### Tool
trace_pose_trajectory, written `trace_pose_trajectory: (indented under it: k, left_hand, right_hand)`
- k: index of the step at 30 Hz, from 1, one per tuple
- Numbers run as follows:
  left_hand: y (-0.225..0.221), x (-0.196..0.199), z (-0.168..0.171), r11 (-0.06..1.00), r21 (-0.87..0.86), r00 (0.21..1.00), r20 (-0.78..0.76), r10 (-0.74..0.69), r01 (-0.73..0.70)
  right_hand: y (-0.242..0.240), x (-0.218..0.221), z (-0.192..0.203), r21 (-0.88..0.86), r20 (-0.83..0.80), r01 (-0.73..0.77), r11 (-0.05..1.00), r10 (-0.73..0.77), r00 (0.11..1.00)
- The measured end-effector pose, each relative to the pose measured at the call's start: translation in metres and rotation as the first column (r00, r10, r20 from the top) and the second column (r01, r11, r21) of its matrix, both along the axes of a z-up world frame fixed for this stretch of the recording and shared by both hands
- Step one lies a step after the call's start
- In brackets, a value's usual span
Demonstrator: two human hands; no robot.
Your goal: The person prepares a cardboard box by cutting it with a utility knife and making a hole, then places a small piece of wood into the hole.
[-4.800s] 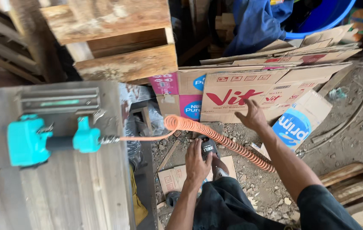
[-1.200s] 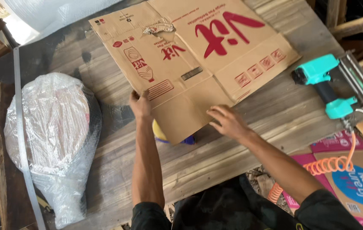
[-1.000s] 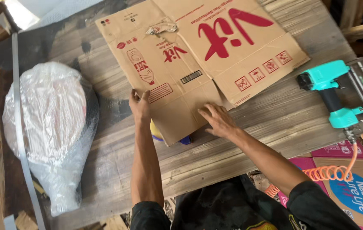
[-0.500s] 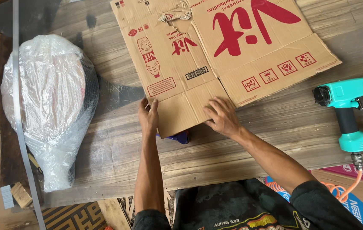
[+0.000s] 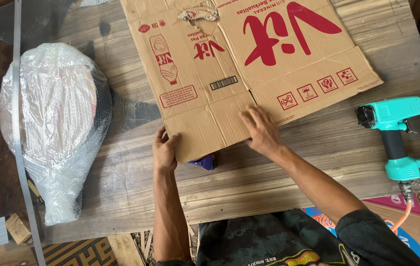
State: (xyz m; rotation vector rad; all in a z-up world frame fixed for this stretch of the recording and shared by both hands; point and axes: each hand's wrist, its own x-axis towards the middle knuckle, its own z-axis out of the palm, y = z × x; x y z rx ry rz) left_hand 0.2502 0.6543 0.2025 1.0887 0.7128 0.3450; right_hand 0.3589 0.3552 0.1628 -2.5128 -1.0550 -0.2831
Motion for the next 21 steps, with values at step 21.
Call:
trace_pose_trajectory:
  k: [21]
  left_hand:
    - [0.051,-0.030,0.084,0.993,-0.113,0.975,0.212,0.064,-0.040]
  right_hand:
    - [-0.096,0.052,0.019,0.149,-0.097,-0.173,0.974,0.189,0.977]
